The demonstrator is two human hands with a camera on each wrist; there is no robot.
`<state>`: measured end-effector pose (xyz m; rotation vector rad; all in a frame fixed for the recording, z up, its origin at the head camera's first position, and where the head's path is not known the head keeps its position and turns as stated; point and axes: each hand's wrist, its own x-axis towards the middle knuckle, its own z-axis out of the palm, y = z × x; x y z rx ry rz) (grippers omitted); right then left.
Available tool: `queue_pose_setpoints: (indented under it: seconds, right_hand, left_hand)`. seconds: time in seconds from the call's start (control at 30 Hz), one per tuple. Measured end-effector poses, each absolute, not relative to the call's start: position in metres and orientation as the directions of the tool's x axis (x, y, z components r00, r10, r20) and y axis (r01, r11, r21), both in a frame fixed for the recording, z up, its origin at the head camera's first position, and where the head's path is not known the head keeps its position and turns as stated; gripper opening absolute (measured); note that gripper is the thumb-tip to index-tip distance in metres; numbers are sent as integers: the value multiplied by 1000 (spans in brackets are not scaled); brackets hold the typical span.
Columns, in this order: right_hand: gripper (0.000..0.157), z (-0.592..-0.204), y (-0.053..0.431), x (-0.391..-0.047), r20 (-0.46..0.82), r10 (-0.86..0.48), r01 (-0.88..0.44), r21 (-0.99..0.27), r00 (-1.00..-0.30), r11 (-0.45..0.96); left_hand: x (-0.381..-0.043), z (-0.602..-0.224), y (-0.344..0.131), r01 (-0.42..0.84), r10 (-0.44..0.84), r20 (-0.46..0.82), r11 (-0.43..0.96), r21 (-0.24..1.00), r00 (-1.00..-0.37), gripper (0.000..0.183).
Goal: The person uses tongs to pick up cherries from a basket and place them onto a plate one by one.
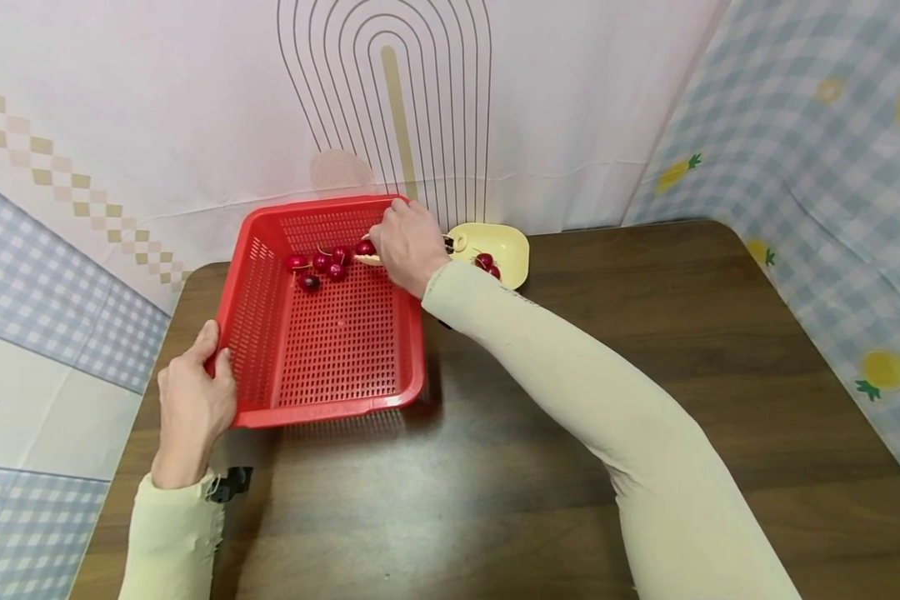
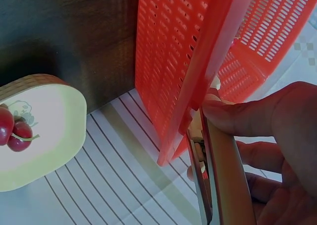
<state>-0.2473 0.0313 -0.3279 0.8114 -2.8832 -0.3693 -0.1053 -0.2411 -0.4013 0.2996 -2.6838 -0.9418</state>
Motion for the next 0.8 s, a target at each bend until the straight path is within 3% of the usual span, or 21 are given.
queue_pose_setpoints:
  seconds: [0.43, 0.8]
  right_hand:
    - [22, -321, 40, -241, 38, -510, -487, 243, -859, 839]
    - [23, -318, 51, -235, 100, -528, -504, 194, -843, 842]
  left_hand:
    - [-106, -402, -241, -88, -278, 204, 764, 639, -939, 50]
    - [-105, -401, -241, -96, -281, 195, 763, 639, -940, 50]
